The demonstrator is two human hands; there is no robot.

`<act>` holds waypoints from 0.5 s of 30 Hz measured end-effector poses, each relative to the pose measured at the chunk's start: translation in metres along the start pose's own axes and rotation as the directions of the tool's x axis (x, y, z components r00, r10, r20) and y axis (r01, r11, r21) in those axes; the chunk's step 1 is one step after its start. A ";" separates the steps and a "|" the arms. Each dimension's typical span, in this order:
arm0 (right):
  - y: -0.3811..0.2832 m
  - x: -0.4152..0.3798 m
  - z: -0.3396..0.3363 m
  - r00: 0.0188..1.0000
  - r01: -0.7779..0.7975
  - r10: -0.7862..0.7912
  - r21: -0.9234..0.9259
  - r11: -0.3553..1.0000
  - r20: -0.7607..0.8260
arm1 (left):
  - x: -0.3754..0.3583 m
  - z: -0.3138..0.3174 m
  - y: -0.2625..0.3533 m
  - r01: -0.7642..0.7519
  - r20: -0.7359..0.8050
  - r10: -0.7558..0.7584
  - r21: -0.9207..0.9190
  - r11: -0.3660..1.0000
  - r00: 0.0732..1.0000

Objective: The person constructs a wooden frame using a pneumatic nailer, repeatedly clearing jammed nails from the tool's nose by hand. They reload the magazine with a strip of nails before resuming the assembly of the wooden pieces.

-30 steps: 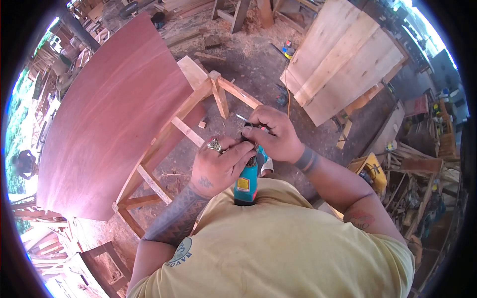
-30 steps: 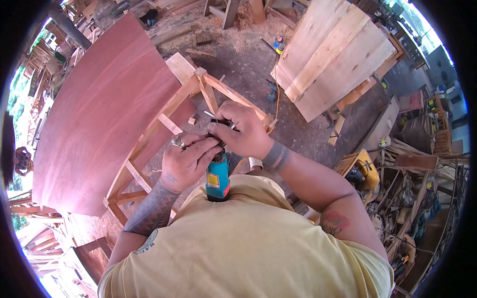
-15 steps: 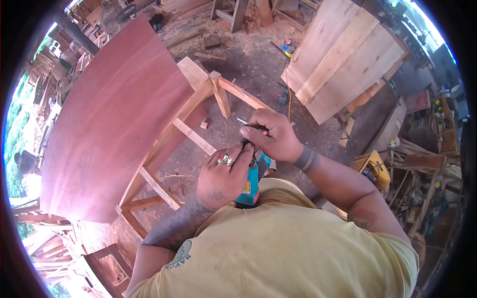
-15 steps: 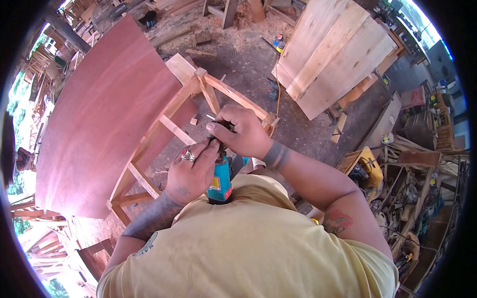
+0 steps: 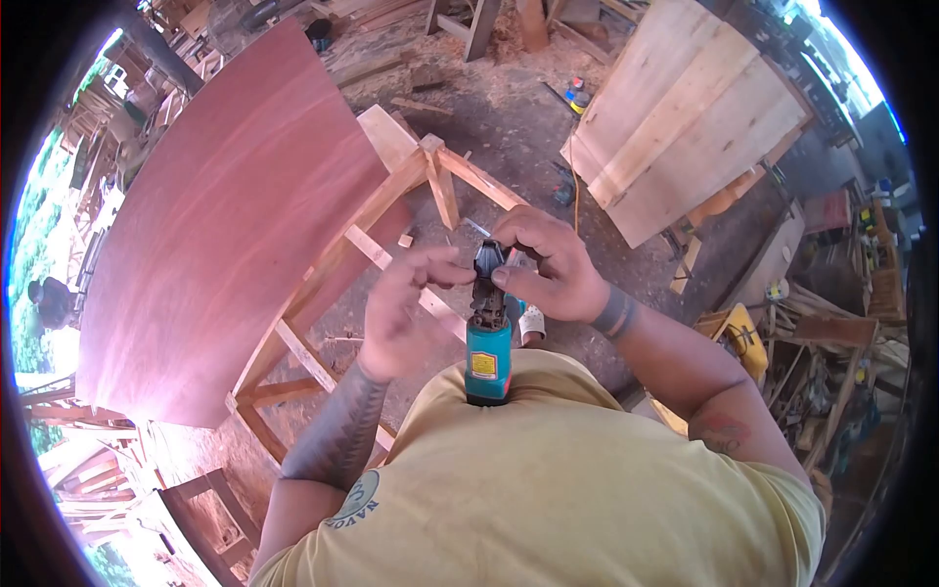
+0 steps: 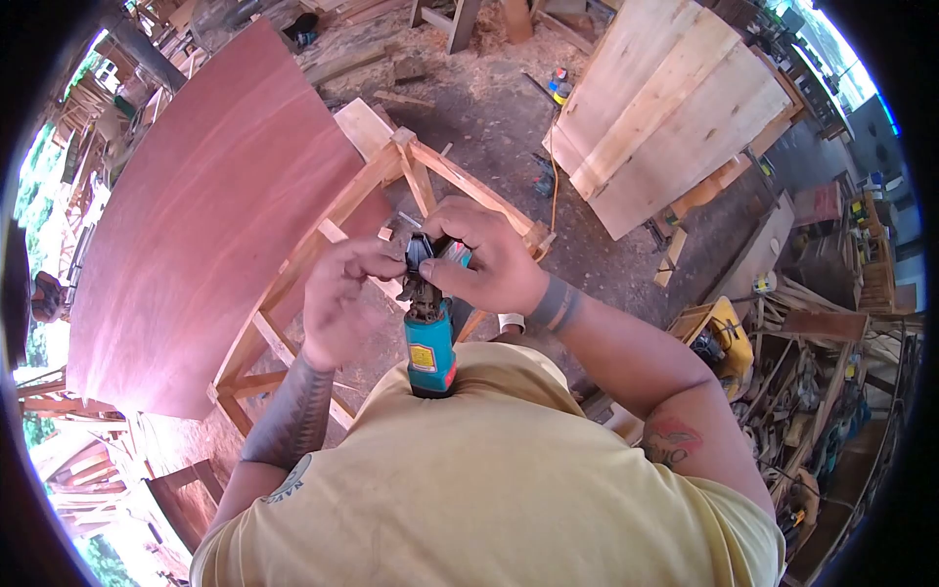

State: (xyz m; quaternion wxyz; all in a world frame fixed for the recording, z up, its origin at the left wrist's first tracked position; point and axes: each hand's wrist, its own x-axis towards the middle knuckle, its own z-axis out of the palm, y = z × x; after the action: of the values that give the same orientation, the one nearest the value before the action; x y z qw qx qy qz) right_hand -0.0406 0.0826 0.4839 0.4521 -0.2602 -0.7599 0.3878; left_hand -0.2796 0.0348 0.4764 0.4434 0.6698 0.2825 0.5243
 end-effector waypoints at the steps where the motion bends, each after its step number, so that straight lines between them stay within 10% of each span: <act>1: 0.001 0.000 0.000 1.000 0.002 -0.002 -0.001 1.000 0.017 | 0.000 -0.002 -0.019 0.024 -0.024 -0.031 -0.252 0.967 0.999; 4: 0.004 0.001 0.001 0.998 0.016 -0.015 -0.015 1.000 0.066 | 0.003 -0.001 -0.021 0.367 0.010 -0.389 -0.353 0.861 0.921; 15: 0.002 0.006 0.000 0.998 0.054 -0.052 -0.061 0.997 0.036 | 0.014 0.001 -0.004 0.463 0.001 -0.468 -0.149 0.874 0.883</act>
State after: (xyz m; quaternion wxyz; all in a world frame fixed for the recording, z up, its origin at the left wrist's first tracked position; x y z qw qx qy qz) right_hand -0.0427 0.0880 0.4855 0.4409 -0.2472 -0.7858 0.3564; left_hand -0.2741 0.0485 0.4792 0.5989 0.5388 0.4043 0.4330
